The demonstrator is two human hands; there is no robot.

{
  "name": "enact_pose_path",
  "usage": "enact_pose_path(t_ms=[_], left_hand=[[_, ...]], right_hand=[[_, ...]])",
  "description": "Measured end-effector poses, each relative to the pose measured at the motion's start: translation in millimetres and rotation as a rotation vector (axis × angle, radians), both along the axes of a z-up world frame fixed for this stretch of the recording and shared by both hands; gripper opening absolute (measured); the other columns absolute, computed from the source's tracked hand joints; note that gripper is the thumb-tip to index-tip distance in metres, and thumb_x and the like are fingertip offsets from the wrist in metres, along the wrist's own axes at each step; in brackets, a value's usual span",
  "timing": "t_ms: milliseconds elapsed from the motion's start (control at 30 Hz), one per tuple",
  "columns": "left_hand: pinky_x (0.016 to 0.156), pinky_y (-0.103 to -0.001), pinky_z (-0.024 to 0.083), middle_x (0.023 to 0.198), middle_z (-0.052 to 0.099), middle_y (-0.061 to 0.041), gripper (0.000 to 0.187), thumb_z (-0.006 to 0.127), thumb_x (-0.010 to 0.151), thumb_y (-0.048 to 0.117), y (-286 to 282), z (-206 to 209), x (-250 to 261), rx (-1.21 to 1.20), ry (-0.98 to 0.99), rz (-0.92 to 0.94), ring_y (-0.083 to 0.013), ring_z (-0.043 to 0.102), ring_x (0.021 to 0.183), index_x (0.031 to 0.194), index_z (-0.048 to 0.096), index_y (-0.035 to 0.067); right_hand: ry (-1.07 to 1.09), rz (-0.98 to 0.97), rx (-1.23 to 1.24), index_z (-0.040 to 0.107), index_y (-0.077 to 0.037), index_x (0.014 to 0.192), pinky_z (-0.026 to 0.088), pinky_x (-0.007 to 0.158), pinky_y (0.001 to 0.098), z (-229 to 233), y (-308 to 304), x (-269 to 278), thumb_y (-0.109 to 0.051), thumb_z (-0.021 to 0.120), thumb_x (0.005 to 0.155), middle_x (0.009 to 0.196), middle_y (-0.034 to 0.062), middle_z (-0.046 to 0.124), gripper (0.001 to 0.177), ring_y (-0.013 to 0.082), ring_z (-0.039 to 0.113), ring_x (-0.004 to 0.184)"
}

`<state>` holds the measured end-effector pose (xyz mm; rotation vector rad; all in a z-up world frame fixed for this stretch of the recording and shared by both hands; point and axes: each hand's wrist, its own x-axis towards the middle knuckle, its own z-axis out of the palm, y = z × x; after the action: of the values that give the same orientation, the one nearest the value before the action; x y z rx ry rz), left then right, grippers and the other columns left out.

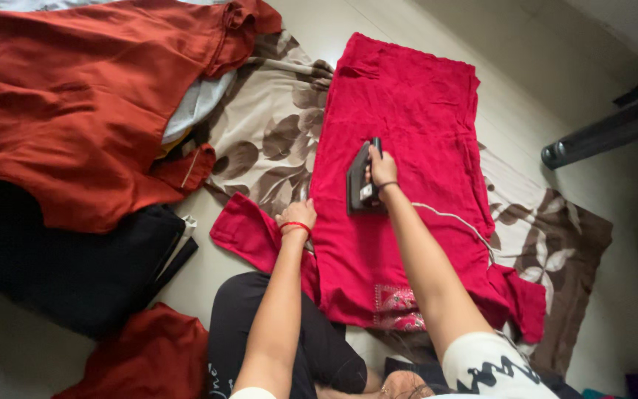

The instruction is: The person irons a red garment laid out on a patterned mat on the floor. They use a handheld electric iron to smooth the fabric, repeatedly folding and unfolding sections of the garment to ensure even coverage.

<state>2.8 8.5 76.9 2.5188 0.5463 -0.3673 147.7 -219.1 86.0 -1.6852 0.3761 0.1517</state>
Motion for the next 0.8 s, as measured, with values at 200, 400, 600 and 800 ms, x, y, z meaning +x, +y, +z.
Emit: enact_pose_path(t_ms=[200, 400, 600, 800], left_hand=[[0.096, -0.054, 0.051, 0.115, 0.075, -0.015, 0.042, 0.057, 0.097, 0.051, 4, 6, -1, 0.035, 0.009, -0.003, -0.0373, 0.070, 0.111, 0.114, 0.076, 0.017], [0.096, -0.048, 0.055, 0.117, 0.074, -0.014, 0.039, 0.067, 0.091, 0.051, 11, 22, -5, -0.066, 0.030, 0.031, -0.0368, 0.069, 0.112, 0.109, 0.078, 0.018], [0.097, -0.049, 0.053, 0.119, 0.073, -0.015, 0.033, 0.063, 0.096, 0.045, 13, 12, -5, -0.093, 0.015, 0.042, -0.0369, 0.068, 0.114, 0.113, 0.077, 0.020], [0.096, -0.049, 0.055, 0.118, 0.073, -0.015, 0.032, 0.066, 0.093, 0.043, 13, 17, -8, -0.049, 0.017, 0.035, -0.0364, 0.069, 0.113, 0.112, 0.077, 0.020]], right_hand=[[-0.008, 0.001, 0.079, 0.057, -0.009, 0.091, 0.047, 0.043, 0.0313, -8, 7, 53, -0.046, 0.059, 0.100, 0.063, 0.0021, 0.056, 0.038, 0.0128, 0.054, 0.045], [0.053, 0.018, 0.132, 0.055, -0.011, 0.095, 0.046, 0.042, 0.0308, -11, 17, 8, -0.048, 0.059, 0.100, 0.063, 0.0016, 0.054, 0.038, 0.0124, 0.052, 0.046], [0.061, 0.048, 0.054, 0.055, -0.010, 0.093, 0.046, 0.042, 0.0309, -2, 43, -88, -0.050, 0.059, 0.099, 0.062, 0.0015, 0.055, 0.040, 0.0125, 0.053, 0.045], [0.045, 0.034, 0.054, 0.055, -0.010, 0.092, 0.045, 0.041, 0.0312, 5, 59, -91, -0.048, 0.060, 0.099, 0.062, 0.0017, 0.055, 0.038, 0.0126, 0.053, 0.044]])
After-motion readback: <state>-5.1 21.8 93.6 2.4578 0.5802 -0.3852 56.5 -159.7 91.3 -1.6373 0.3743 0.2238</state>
